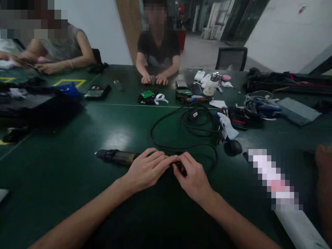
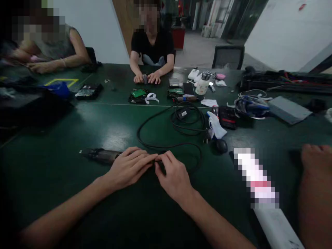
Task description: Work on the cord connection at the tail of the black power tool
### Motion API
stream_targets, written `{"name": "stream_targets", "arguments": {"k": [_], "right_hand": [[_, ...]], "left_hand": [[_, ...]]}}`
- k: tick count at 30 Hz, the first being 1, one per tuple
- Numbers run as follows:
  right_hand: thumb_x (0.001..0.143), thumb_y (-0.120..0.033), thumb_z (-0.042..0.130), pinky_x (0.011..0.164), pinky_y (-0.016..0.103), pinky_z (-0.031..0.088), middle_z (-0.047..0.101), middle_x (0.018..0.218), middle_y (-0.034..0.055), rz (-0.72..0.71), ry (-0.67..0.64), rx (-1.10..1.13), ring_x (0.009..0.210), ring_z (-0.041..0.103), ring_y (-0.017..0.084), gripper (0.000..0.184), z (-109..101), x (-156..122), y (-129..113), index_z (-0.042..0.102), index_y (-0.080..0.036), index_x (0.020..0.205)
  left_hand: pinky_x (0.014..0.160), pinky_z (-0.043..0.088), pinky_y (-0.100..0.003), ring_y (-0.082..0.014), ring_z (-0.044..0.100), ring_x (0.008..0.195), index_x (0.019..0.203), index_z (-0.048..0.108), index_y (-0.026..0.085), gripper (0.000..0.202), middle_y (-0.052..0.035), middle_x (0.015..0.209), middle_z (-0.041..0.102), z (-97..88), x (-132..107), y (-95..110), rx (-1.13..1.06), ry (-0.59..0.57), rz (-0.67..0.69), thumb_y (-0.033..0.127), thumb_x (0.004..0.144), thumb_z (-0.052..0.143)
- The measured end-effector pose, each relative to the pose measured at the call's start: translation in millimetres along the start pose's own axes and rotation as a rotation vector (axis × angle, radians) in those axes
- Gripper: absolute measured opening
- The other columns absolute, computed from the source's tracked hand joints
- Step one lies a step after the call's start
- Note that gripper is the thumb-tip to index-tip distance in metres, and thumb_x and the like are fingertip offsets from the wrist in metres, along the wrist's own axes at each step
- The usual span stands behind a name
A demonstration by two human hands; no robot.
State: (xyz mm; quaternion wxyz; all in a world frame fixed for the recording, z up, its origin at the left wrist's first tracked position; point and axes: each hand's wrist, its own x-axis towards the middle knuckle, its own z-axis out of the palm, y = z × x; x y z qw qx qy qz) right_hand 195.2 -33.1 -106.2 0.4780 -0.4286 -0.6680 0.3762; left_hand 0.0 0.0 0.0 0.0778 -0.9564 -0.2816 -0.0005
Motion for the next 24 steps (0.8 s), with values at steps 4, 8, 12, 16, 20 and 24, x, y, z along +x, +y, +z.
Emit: {"name": "stream_targets", "arguments": {"k": [4, 8, 12, 16, 20, 24], "right_hand": [[0.104, -0.018, 0.056, 0.07, 0.03, 0.051, 0.064, 0.108, 0.0053, -0.006, -0.009, -0.01, 0.088, 0.065, 0.019, 0.009, -0.3, -1.1, -1.1, 0.061, -0.022, 0.11], [0.103, -0.018, 0.056, 0.071, 0.03, 0.052, 0.064, 0.109, 0.0053, 0.007, -0.024, -0.002, 0.089, 0.065, 0.019, 0.009, -2.0, -0.6, -2.8, 0.061, -0.023, 0.109], [0.104, -0.018, 0.056, 0.071, 0.031, 0.052, 0.064, 0.108, 0.0056, 0.006, -0.028, -0.014, 0.09, 0.065, 0.019, 0.006, -3.5, -0.1, -4.0, 0.06, -0.022, 0.105], [0.103, -0.017, 0.056, 0.07, 0.03, 0.052, 0.064, 0.108, 0.0057, -0.004, -0.019, -0.015, 0.089, 0.065, 0.019, 0.007, -3.9, 0.1, -4.4, 0.059, -0.022, 0.106], [0.103, -0.017, 0.056, 0.071, 0.031, 0.052, 0.064, 0.108, 0.0055, -0.004, -0.023, -0.013, 0.09, 0.065, 0.019, 0.007, -3.7, 0.0, -4.4, 0.059, -0.022, 0.106], [0.104, -0.018, 0.055, 0.071, 0.031, 0.052, 0.063, 0.109, 0.0055, -0.002, -0.032, -0.016, 0.09, 0.065, 0.019, 0.006, -3.4, -0.5, -4.2, 0.059, -0.022, 0.106]], "left_hand": [[0.103, 0.043, -0.04, -0.0203, 0.066, 0.108, 0.153, 0.046, 0.02, 0.047, -0.0045, 0.117, 0.073, 2.3, -2.3, -0.1, 0.014, 0.001, 0.003, 0.02, 0.106, 0.054], [0.103, 0.045, -0.041, -0.0206, 0.066, 0.111, 0.156, 0.043, 0.019, 0.052, -0.0058, 0.12, 0.073, -0.4, -2.7, 0.1, 0.007, -0.008, -0.009, 0.024, 0.106, 0.055], [0.105, 0.045, -0.041, -0.021, 0.064, 0.119, 0.157, 0.042, 0.019, 0.054, -0.008, 0.128, 0.071, -3.2, -2.3, -0.4, -0.037, -0.026, 0.025, 0.021, 0.104, 0.053], [0.102, 0.046, -0.04, -0.0202, 0.067, 0.108, 0.156, 0.044, 0.02, 0.051, -0.0058, 0.117, 0.074, -2.4, -1.2, -0.3, 0.009, 0.001, 0.01, 0.02, 0.105, 0.053], [0.104, 0.045, -0.041, -0.0213, 0.065, 0.116, 0.157, 0.042, 0.019, 0.054, -0.0075, 0.124, 0.072, -2.4, -1.1, 0.2, -0.008, -0.019, 0.007, 0.024, 0.105, 0.054], [0.105, 0.044, -0.041, -0.0198, 0.066, 0.115, 0.157, 0.042, 0.021, 0.054, -0.0056, 0.123, 0.072, -1.4, -2.3, -0.7, -0.018, -0.018, 0.018, 0.02, 0.105, 0.053]]}}
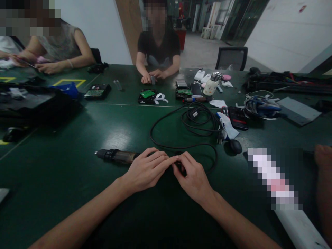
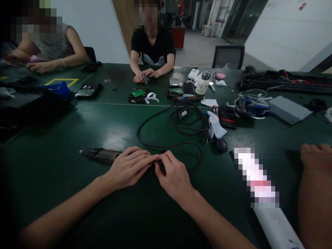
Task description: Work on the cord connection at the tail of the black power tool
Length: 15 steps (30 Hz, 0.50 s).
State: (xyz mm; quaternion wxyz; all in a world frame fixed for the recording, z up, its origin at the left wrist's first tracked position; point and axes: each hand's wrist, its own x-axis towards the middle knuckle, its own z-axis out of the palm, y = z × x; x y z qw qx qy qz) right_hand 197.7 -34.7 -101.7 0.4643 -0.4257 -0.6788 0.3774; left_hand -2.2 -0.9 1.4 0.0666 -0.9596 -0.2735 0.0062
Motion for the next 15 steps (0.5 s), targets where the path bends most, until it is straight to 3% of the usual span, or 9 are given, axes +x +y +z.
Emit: {"name": "stream_targets", "arguments": {"k": [3, 7, 12, 15], "right_hand": [[0.103, -0.017, 0.056, 0.072, 0.031, 0.052, 0.063, 0.109, 0.0051, 0.001, 0.001, 0.008, 0.09, 0.065, 0.019, 0.007, 0.2, -0.3, 0.1, 0.059, -0.023, 0.107], [0.103, -0.017, 0.056, 0.072, 0.032, 0.052, 0.063, 0.107, 0.0051, 0.002, -0.002, -0.005, 0.09, 0.064, 0.019, 0.006, 0.4, -0.2, 0.2, 0.059, -0.022, 0.105], [0.103, -0.017, 0.057, 0.071, 0.031, 0.053, 0.064, 0.108, 0.0053, 0.006, 0.0, -0.005, 0.09, 0.065, 0.019, 0.008, -0.1, 0.5, -0.4, 0.06, -0.023, 0.107], [0.103, -0.018, 0.056, 0.072, 0.031, 0.053, 0.064, 0.109, 0.0053, 0.011, -0.002, -0.011, 0.09, 0.065, 0.019, 0.007, -0.4, 0.7, -1.0, 0.06, -0.023, 0.106]], "left_hand": [[0.104, 0.044, -0.041, -0.0206, 0.067, 0.109, 0.158, 0.041, 0.02, 0.054, -0.0053, 0.119, 0.073, 0.4, -0.1, -0.4, 0.029, 0.008, -0.02, 0.023, 0.105, 0.055], [0.106, 0.043, -0.04, -0.0209, 0.064, 0.119, 0.158, 0.041, 0.02, 0.055, -0.0077, 0.128, 0.071, 0.1, 0.1, 0.0, -0.009, 0.0, -0.001, 0.021, 0.105, 0.054], [0.1, 0.046, -0.04, -0.0199, 0.068, 0.104, 0.157, 0.043, 0.022, 0.053, -0.004, 0.114, 0.075, 2.4, 0.1, -0.2, 0.055, 0.027, -0.023, 0.023, 0.105, 0.056], [0.101, 0.047, -0.04, -0.0211, 0.067, 0.111, 0.157, 0.042, 0.02, 0.054, -0.0063, 0.119, 0.074, 0.1, 0.3, -0.1, 0.043, 0.019, -0.01, 0.025, 0.105, 0.056]]}}
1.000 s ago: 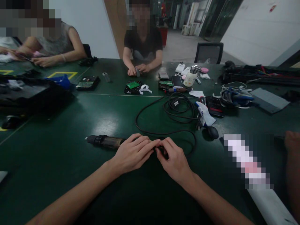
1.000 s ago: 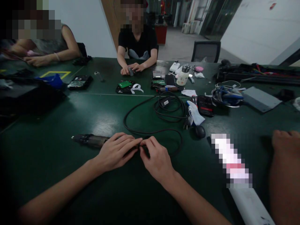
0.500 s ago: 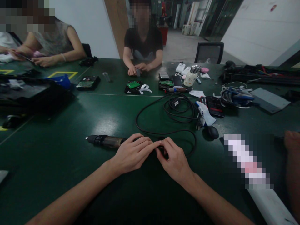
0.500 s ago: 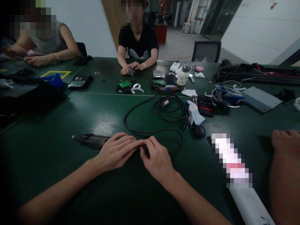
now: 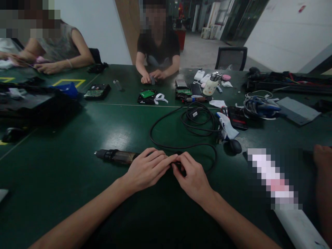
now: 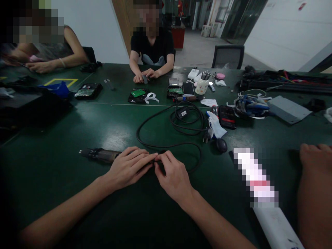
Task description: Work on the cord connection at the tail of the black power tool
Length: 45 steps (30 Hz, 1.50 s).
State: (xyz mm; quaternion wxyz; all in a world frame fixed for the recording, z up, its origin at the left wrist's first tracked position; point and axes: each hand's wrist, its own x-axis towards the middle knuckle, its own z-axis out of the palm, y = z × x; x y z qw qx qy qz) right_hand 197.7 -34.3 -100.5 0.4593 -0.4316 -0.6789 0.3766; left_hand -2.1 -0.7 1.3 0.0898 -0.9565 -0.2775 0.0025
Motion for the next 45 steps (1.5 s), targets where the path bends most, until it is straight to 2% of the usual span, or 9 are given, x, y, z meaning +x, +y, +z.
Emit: {"name": "stream_targets", "arguments": {"k": [3, 9, 14, 19, 24, 29, 34, 39, 45], "right_hand": [[0.103, -0.019, 0.056, 0.071, 0.031, 0.053, 0.063, 0.108, 0.0057, 0.002, -0.002, -0.014, 0.09, 0.065, 0.019, 0.005, -0.2, 0.3, -0.9, 0.06, -0.022, 0.104], [0.103, -0.018, 0.056, 0.071, 0.031, 0.054, 0.064, 0.11, 0.0059, -0.005, -0.005, -0.005, 0.09, 0.066, 0.019, 0.008, -1.5, 0.4, -2.3, 0.061, -0.022, 0.108], [0.103, -0.018, 0.056, 0.071, 0.031, 0.055, 0.065, 0.108, 0.006, -0.008, 0.015, -0.007, 0.09, 0.066, 0.02, 0.008, -1.4, 0.3, -1.7, 0.061, -0.022, 0.106], [0.103, -0.017, 0.056, 0.071, 0.031, 0.055, 0.065, 0.108, 0.0061, -0.025, 0.002, -0.013, 0.089, 0.067, 0.019, 0.01, -0.9, 0.7, -0.7, 0.061, -0.023, 0.109], [0.102, -0.017, 0.056, 0.071, 0.031, 0.055, 0.063, 0.104, 0.006, -0.037, 0.004, -0.048, 0.088, 0.065, 0.02, 0.005, 0.7, 0.1, 0.7, 0.058, -0.022, 0.102], [0.102, -0.015, 0.054, 0.072, 0.032, 0.056, 0.063, 0.106, 0.0064, -0.042, -0.008, -0.055, 0.088, 0.066, 0.02, 0.008, 0.8, 0.1, 1.3, 0.058, -0.022, 0.102], [0.104, -0.017, 0.054, 0.072, 0.032, 0.056, 0.064, 0.107, 0.0068, -0.04, -0.005, -0.052, 0.089, 0.066, 0.02, 0.007, 0.9, -0.2, 1.6, 0.059, -0.022, 0.106], [0.103, -0.017, 0.055, 0.073, 0.032, 0.056, 0.064, 0.106, 0.0061, -0.04, -0.003, -0.055, 0.089, 0.067, 0.02, 0.007, 0.9, -0.6, 1.7, 0.059, -0.022, 0.104], [0.103, -0.017, 0.055, 0.072, 0.032, 0.056, 0.063, 0.105, 0.0059, -0.037, -0.001, -0.064, 0.088, 0.066, 0.02, 0.007, 0.8, -0.4, 1.1, 0.06, -0.022, 0.103]], "left_hand": [[0.104, 0.045, -0.041, -0.0209, 0.065, 0.118, 0.156, 0.044, 0.019, 0.054, -0.0075, 0.126, 0.072, -2.4, -0.6, -0.3, -0.056, -0.015, 0.022, 0.021, 0.104, 0.054], [0.1, 0.046, -0.04, -0.0201, 0.067, 0.105, 0.153, 0.047, 0.022, 0.049, -0.0041, 0.113, 0.075, 0.8, -1.8, -1.0, -0.015, 0.011, -0.007, 0.022, 0.105, 0.056], [0.105, 0.044, -0.04, -0.0203, 0.065, 0.117, 0.155, 0.044, 0.021, 0.051, -0.0068, 0.125, 0.072, 0.5, -1.0, -0.4, -0.064, -0.002, -0.001, 0.022, 0.105, 0.055], [0.101, 0.046, -0.039, -0.019, 0.068, 0.105, 0.153, 0.047, 0.023, 0.049, -0.0035, 0.114, 0.075, 2.8, -0.1, 0.0, -0.012, 0.041, -0.02, 0.023, 0.106, 0.057], [0.105, 0.045, -0.041, -0.0212, 0.065, 0.118, 0.155, 0.046, 0.02, 0.051, -0.0072, 0.124, 0.073, 0.7, -0.1, 0.6, -0.02, -0.01, 0.016, 0.022, 0.105, 0.055], [0.102, 0.046, -0.04, -0.02, 0.067, 0.108, 0.154, 0.046, 0.021, 0.05, -0.0046, 0.112, 0.075, 1.5, -0.2, 0.6, 0.023, 0.011, -0.006, 0.022, 0.105, 0.056], [0.106, 0.046, -0.042, -0.0212, 0.066, 0.118, 0.156, 0.044, 0.02, 0.054, -0.0075, 0.124, 0.073, -0.7, 0.7, 0.8, -0.035, -0.013, 0.009, 0.022, 0.104, 0.055], [0.102, 0.047, -0.041, -0.0204, 0.068, 0.106, 0.155, 0.045, 0.02, 0.052, -0.0048, 0.113, 0.075, -0.2, 0.8, 0.3, 0.011, 0.008, 0.008, 0.021, 0.104, 0.056], [0.105, 0.045, -0.042, -0.021, 0.066, 0.116, 0.157, 0.043, 0.02, 0.053, -0.0069, 0.123, 0.073, -0.9, 0.8, -0.1, -0.032, -0.013, 0.027, 0.02, 0.104, 0.052]]}}
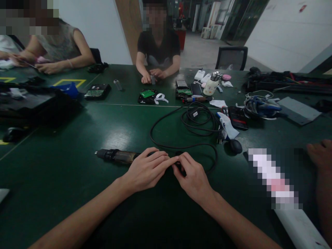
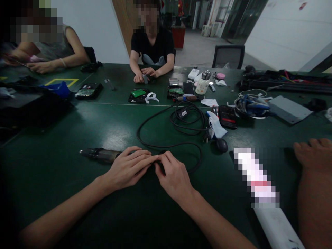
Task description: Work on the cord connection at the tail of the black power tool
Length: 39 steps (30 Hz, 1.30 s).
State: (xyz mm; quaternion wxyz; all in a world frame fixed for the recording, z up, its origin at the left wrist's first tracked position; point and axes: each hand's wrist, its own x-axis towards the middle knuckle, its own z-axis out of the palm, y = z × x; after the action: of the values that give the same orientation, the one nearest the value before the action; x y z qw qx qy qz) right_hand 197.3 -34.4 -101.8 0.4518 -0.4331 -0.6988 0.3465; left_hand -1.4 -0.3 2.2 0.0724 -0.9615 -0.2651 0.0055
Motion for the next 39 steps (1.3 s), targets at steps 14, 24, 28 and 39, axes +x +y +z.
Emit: {"name": "stream_targets", "arguments": {"k": [14, 24, 28, 39], "right_hand": [[0.103, -0.017, 0.055, 0.073, 0.032, 0.057, 0.064, 0.104, 0.0055, -0.012, 0.017, 0.006, 0.089, 0.067, 0.02, 0.008, 1.0, -0.4, 1.0, 0.06, -0.023, 0.106], [0.103, -0.018, 0.055, 0.072, 0.033, 0.054, 0.063, 0.105, 0.0056, 0.011, -0.007, 0.0, 0.088, 0.065, 0.02, 0.005, 1.0, -0.1, 0.5, 0.058, -0.022, 0.103], [0.104, -0.018, 0.054, 0.072, 0.033, 0.053, 0.062, 0.104, 0.0055, 0.004, 0.0, -0.001, 0.088, 0.064, 0.02, 0.004, 1.7, -0.4, 0.7, 0.056, -0.022, 0.104], [0.104, -0.017, 0.055, 0.073, 0.032, 0.052, 0.062, 0.104, 0.0054, -0.002, -0.001, -0.002, 0.089, 0.064, 0.02, 0.005, 2.1, -0.4, 1.7, 0.057, -0.021, 0.104]], "left_hand": [[0.103, 0.047, -0.041, -0.0204, 0.068, 0.107, 0.155, 0.045, 0.021, 0.052, -0.006, 0.116, 0.075, 0.5, 0.4, 0.2, 0.03, 0.025, -0.028, 0.023, 0.105, 0.054], [0.102, 0.045, -0.041, -0.0211, 0.066, 0.107, 0.155, 0.045, 0.02, 0.051, -0.0056, 0.115, 0.074, -1.0, 0.1, 0.1, 0.021, -0.002, -0.024, 0.021, 0.104, 0.055], [0.106, 0.043, -0.042, -0.0216, 0.064, 0.118, 0.157, 0.042, 0.019, 0.055, -0.0081, 0.126, 0.071, -2.4, 0.6, 0.4, -0.029, -0.025, -0.018, 0.021, 0.103, 0.053], [0.108, 0.041, -0.042, -0.0218, 0.063, 0.12, 0.159, 0.039, 0.02, 0.056, -0.0079, 0.127, 0.071, -2.2, 1.0, 0.7, -0.027, -0.047, -0.022, 0.021, 0.104, 0.052]]}}
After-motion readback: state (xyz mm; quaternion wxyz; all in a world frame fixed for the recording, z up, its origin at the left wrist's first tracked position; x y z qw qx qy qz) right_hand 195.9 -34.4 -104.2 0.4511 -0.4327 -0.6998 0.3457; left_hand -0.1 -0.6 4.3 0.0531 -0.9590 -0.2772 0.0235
